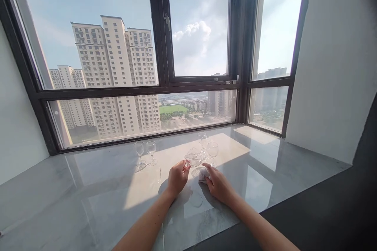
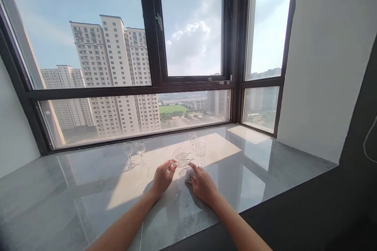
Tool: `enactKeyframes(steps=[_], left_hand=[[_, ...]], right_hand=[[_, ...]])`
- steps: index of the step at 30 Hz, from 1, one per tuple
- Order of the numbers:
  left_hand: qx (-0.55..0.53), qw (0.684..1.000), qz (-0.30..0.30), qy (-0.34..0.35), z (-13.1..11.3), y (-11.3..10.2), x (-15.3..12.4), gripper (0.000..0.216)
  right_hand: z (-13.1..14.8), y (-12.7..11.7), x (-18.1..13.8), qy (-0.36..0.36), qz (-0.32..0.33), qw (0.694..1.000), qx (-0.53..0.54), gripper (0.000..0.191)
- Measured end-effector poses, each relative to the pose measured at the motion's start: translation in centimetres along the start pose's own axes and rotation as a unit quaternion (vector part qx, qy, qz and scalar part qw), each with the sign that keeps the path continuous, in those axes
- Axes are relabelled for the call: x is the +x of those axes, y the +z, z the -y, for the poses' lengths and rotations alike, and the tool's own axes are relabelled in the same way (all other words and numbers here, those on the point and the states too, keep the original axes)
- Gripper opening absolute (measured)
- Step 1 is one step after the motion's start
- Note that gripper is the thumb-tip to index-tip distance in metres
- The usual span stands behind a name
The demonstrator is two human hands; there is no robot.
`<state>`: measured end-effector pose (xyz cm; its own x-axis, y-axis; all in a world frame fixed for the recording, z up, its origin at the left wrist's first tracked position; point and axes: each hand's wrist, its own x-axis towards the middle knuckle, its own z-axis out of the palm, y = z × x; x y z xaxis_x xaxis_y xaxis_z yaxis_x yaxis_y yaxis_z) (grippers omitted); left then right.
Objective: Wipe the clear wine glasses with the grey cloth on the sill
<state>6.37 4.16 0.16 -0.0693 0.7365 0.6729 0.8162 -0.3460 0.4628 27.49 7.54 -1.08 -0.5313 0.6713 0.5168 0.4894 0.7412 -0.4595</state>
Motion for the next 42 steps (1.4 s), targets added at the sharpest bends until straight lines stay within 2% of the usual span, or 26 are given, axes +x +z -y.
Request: enactKeyframes(steps=[5, 9, 12, 16, 21, 25, 28, 31, 34, 39, 42], left_hand=[[0.042, 0.999, 0.004, -0.022, 0.2, -0.2, 0.1, 0.015], [0.106, 0.994, -0.012, -0.022, 0.2, -0.7, 0.1, 0.014], [0.158, 0.987, -0.033, 0.017, 0.1, -1.3, 0.2, 0.014], [0.19, 0.978, -0.03, 0.083, -0.4, -2.1, 0.4, 0.021], [0.197, 0.965, 0.008, 0.17, -1.5, -2.8, 0.3, 0.028], [0.15, 0.96, 0.033, 0.235, -2.7, -2.8, -0.1, 0.03], [0.107, 0.969, 0.025, 0.219, -2.8, -2.7, -0.2, 0.025], [0.089, 0.985, -0.008, 0.149, -2.4, -2.6, -0.1, 0.024], [0.099, 0.99, -0.014, 0.099, -1.7, -2.5, 0.1, 0.025], [0.173, 0.98, 0.007, 0.101, -1.4, -2.7, 0.0, 0.022], [0.206, 0.966, 0.041, 0.15, -1.9, -2.8, -0.1, 0.02]], right_hand=[[0.7, 0.2, -0.7, 0.014, -0.05, 0.999, 0.005, 0.053], [2.8, -0.5, -0.4, -0.019, -0.084, 0.996, 0.004, 0.049], [4.7, -1.5, 0.7, -0.05, -0.106, 0.993, -0.009, 0.051], [6.2, -2.7, 1.5, -0.049, -0.113, 0.992, -0.032, 0.057], [6.7, -3.6, 0.8, -0.065, -0.1, 0.991, -0.058, 0.058], [6.3, -4.7, 0.6, -0.049, -0.115, 0.991, -0.056, 0.058], [5.2, -5.8, 0.7, 0.002, -0.147, 0.989, -0.016, 0.053], [4.3, -6.5, 0.8, 0.044, -0.161, 0.985, 0.036, 0.05], [4.6, -6.1, 0.7, 0.048, -0.159, 0.983, 0.084, 0.047], [6.4, -5.2, 0.4, 0.024, -0.147, 0.983, 0.105, 0.047], [7.0, -5.3, 0.3, 0.005, -0.136, 0.986, 0.092, 0.048]])
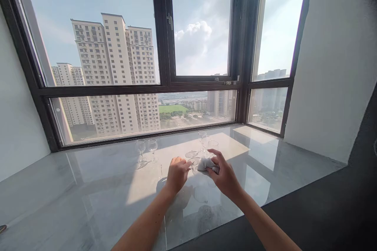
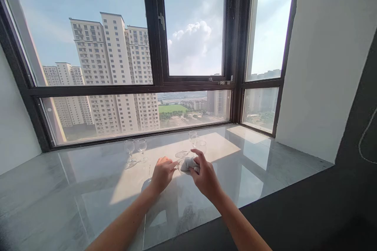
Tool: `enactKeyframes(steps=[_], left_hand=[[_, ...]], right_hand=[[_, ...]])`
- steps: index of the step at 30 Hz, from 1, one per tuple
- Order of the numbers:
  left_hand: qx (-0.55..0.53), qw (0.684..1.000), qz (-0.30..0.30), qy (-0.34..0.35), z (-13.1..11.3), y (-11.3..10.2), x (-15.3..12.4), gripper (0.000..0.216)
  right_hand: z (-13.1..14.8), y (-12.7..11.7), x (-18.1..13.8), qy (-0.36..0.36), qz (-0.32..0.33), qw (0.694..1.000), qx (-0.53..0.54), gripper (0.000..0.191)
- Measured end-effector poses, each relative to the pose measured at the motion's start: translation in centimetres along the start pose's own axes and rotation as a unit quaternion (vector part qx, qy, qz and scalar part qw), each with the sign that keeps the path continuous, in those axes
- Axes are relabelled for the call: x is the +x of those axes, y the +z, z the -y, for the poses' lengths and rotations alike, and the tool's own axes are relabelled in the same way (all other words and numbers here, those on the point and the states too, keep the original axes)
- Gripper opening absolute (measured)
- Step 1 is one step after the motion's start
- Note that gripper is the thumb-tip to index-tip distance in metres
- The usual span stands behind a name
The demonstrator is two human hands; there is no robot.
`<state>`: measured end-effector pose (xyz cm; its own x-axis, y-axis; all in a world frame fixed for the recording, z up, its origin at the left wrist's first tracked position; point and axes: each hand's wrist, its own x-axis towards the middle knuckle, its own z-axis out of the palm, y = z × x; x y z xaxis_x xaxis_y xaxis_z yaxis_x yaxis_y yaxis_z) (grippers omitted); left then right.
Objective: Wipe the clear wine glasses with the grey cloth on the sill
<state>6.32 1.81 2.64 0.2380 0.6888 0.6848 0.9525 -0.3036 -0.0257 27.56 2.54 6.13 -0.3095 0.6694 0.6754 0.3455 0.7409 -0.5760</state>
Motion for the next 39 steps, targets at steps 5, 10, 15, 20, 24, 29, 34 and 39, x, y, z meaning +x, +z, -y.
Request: enactKeyframes(steps=[5, 10, 15, 20, 24, 29, 34, 39], left_hand=[[-0.042, 0.994, 0.003, 0.101, -0.7, -0.5, 0.1, 0.019], [-0.088, 0.991, -0.021, 0.099, -0.9, -0.5, -0.2, 0.017], [-0.152, 0.987, -0.058, 0.008, -0.8, -0.2, -0.3, 0.026], [-0.137, 0.984, -0.055, -0.102, 0.2, 0.1, -0.3, 0.026], [-0.077, 0.993, -0.024, -0.086, 0.0, 0.0, -0.4, 0.014], [-0.058, 0.998, -0.001, 0.032, -1.0, -0.2, -0.3, 0.006], [-0.07, 0.994, -0.038, 0.074, -1.3, -0.5, -0.1, 0.01], [-0.085, 0.991, -0.061, 0.089, -1.2, -0.7, -0.1, 0.011]], right_hand=[[0.0, -1.1, 0.5, -0.024, 0.009, 0.998, -0.049, 0.046], [-0.7, -2.4, 1.5, 0.024, -0.041, 0.998, -0.036, 0.041], [-1.1, -2.5, 2.4, 0.05, -0.073, 0.996, -0.022, 0.04], [-0.3, -0.8, 2.2, 0.04, -0.034, 0.999, 0.006, 0.044], [0.9, -0.2, 1.5, 0.014, 0.006, 1.0, 0.022, 0.044], [1.4, -0.8, 0.8, -0.026, 0.02, 0.999, -0.007, 0.044], [1.4, -2.3, 0.9, -0.013, -0.032, 0.999, -0.018, 0.04], [0.9, -3.5, 1.5, 0.013, -0.088, 0.996, -0.015, 0.038]])
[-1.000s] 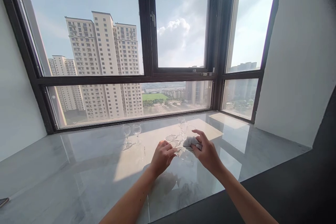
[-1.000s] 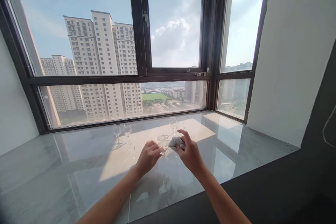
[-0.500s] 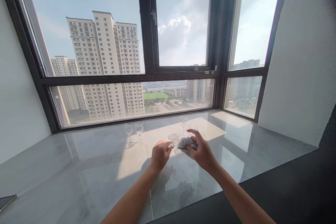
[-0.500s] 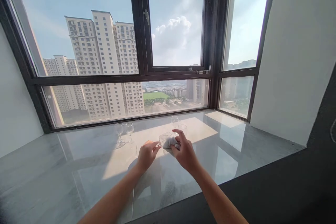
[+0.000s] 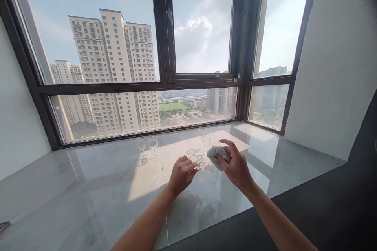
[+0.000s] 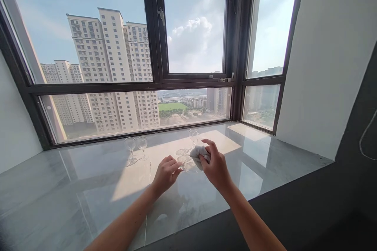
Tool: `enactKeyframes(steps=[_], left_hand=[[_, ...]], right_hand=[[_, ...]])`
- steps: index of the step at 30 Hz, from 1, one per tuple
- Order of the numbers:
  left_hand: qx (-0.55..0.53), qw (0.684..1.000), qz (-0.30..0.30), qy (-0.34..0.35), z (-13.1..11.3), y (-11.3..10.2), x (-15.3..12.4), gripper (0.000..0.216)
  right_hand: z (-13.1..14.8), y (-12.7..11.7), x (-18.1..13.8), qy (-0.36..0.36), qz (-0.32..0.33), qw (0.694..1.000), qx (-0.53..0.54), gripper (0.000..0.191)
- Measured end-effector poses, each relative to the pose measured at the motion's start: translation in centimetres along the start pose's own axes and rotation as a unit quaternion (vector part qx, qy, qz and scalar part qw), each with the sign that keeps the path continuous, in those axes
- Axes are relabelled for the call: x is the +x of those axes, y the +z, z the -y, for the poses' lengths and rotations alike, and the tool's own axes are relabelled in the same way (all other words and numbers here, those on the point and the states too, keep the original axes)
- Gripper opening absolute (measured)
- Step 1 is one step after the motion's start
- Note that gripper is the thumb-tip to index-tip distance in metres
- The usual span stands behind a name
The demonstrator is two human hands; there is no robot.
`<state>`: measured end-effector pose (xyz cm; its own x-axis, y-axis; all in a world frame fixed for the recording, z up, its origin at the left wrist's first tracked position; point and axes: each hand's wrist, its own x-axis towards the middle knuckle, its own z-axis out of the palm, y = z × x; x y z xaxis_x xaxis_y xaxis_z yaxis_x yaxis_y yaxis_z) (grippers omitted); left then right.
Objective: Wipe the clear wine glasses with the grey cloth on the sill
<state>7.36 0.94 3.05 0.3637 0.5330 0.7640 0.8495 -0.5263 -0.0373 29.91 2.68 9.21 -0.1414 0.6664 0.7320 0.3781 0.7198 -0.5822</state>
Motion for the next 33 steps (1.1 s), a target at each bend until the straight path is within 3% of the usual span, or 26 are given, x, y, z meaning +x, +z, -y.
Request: enactKeyframes(steps=[5, 11, 16, 19, 24, 30, 33], left_hand=[[-0.055, 0.996, -0.043, -0.058, -0.2, 0.1, 0.0, 0.014], [-0.023, 0.986, -0.013, -0.162, 0.5, 0.6, -0.4, 0.015], [0.003, 0.996, 0.046, -0.073, 0.8, 0.7, -0.5, 0.012], [-0.031, 0.998, 0.047, -0.025, 0.3, 0.7, -0.4, 0.015], [-0.081, 0.993, -0.009, -0.089, -0.1, 1.0, -0.4, 0.014], [-0.076, 0.993, 0.038, -0.079, 0.6, 0.7, -0.6, 0.012], [-0.094, 0.993, 0.033, -0.065, 0.5, 0.4, -0.6, 0.014]], right_hand=[[-1.3, -0.2, 0.0, 0.023, -0.027, 0.999, -0.018, 0.039], [-0.8, 1.1, -1.0, 0.006, 0.061, 0.998, -0.006, 0.04], [-0.2, 1.0, -1.0, -0.002, 0.062, 0.998, 0.006, 0.039], [-0.7, 0.2, -0.5, 0.003, 0.036, 0.999, -0.015, 0.038], [-1.6, -0.4, -0.4, 0.018, -0.005, 1.0, -0.012, 0.036], [-1.4, 0.5, -1.1, -0.014, 0.118, 0.993, 0.011, 0.038], [-0.9, 0.4, -1.0, 0.037, 0.147, 0.984, 0.093, 0.038]])
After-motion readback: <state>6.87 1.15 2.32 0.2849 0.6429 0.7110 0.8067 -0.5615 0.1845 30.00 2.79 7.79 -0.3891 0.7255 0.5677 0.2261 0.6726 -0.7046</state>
